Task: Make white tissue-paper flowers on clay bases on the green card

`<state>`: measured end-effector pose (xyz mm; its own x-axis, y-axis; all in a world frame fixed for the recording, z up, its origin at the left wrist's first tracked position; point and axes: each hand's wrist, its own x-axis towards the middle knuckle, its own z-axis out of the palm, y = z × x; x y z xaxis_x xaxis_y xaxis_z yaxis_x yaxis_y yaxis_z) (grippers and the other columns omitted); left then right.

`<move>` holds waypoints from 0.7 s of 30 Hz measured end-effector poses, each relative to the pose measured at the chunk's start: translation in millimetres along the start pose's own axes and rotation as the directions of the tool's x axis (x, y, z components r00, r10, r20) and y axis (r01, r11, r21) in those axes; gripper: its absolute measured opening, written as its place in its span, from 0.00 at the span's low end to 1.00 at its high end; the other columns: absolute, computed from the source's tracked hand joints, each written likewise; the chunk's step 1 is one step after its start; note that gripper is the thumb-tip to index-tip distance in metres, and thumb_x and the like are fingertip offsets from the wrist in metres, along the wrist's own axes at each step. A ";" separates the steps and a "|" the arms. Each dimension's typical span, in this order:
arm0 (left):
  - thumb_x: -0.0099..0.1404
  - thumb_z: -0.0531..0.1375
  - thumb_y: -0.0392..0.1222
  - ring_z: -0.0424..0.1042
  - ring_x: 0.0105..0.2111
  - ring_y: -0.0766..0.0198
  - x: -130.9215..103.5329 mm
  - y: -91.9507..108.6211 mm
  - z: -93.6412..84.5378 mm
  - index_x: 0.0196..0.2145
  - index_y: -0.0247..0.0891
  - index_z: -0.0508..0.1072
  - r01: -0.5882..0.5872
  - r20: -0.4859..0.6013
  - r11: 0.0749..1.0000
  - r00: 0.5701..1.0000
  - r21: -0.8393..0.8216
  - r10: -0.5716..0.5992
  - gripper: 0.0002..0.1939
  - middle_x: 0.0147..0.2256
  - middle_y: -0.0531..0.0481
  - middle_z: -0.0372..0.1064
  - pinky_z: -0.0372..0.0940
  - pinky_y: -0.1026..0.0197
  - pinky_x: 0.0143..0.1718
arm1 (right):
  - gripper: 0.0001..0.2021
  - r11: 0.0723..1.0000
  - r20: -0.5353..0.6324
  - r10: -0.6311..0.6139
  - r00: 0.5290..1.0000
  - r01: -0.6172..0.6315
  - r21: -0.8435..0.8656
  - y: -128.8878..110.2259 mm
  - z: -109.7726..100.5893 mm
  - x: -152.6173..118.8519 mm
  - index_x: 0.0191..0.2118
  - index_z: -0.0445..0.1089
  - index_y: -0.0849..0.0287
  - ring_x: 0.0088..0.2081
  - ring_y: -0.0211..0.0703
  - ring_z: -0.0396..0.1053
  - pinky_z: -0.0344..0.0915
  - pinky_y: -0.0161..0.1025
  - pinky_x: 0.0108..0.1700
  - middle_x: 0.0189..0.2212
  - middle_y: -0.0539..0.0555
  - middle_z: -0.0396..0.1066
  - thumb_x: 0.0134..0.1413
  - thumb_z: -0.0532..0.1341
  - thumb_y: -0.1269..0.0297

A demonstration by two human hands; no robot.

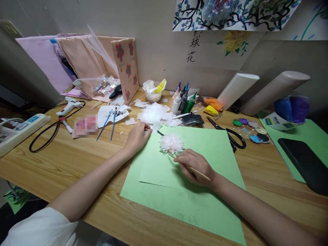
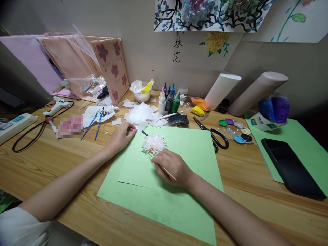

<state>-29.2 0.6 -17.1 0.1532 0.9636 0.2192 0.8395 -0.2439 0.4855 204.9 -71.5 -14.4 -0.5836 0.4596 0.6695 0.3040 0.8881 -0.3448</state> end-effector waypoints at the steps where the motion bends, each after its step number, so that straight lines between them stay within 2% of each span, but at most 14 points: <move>1: 0.63 0.55 0.43 0.67 0.36 0.59 0.6 -0.9 0.0 0.34 0.38 0.65 0.011 -0.011 1.000 1.000 -0.013 -0.011 0.06 0.35 0.49 0.67 0.61 0.59 0.36 | 0.12 1.000 0.001 0.000 1.000 0.000 -0.001 0.0 -0.1 0.0 0.41 0.64 0.61 0.30 0.41 0.65 0.66 0.38 0.30 0.27 0.55 0.70 0.52 0.53 0.79; 5: 0.61 0.57 0.41 0.67 0.36 0.60 2.1 -5.5 0.8 0.38 0.38 0.65 0.022 -0.043 0.996 0.999 -0.083 -0.026 0.08 0.37 0.48 0.68 0.61 0.59 0.36 | 0.12 1.000 0.005 -0.007 1.000 0.007 -0.002 0.3 -0.4 -0.2 0.41 0.64 0.61 0.30 0.41 0.65 0.66 0.38 0.30 0.28 0.55 0.70 0.52 0.53 0.80; 10: 0.61 0.56 0.37 0.67 0.31 0.64 3.0 -6.5 -1.0 0.39 0.38 0.66 0.026 -0.041 0.977 0.999 -0.210 -0.035 0.08 0.34 0.51 0.69 0.61 0.62 0.33 | 0.12 0.999 -0.008 -0.033 0.999 0.033 -0.004 0.4 -0.5 -0.1 0.41 0.64 0.61 0.30 0.41 0.65 0.67 0.39 0.30 0.27 0.55 0.70 0.52 0.53 0.79; 15: 0.61 0.55 0.39 0.66 0.31 0.65 4.2 -5.8 -15.3 0.39 0.37 0.70 -0.029 -0.141 0.979 0.990 -0.202 0.001 0.08 0.34 0.51 0.71 0.60 0.62 0.35 | 0.12 1.000 -0.023 -0.025 0.999 0.025 -0.018 1.4 -0.7 0.5 0.41 0.64 0.61 0.30 0.41 0.65 0.67 0.39 0.31 0.27 0.56 0.70 0.51 0.54 0.80; 21: 0.60 0.57 0.43 0.66 0.28 0.64 6.6 -11.7 -19.4 0.31 0.37 0.74 0.034 -0.101 0.980 0.993 -0.195 -0.055 0.08 0.30 0.51 0.72 0.59 0.62 0.31 | 0.12 1.000 -0.036 -0.010 0.999 0.009 -0.021 3.2 -1.2 0.5 0.41 0.64 0.61 0.30 0.41 0.65 0.66 0.39 0.31 0.27 0.55 0.71 0.51 0.54 0.80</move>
<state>-48.1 7.7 -4.9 0.0536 0.9595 0.2765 0.7268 -0.2274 0.6482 206.5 -68.3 -14.4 -0.5595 0.4502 0.6959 0.3143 0.8922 -0.3244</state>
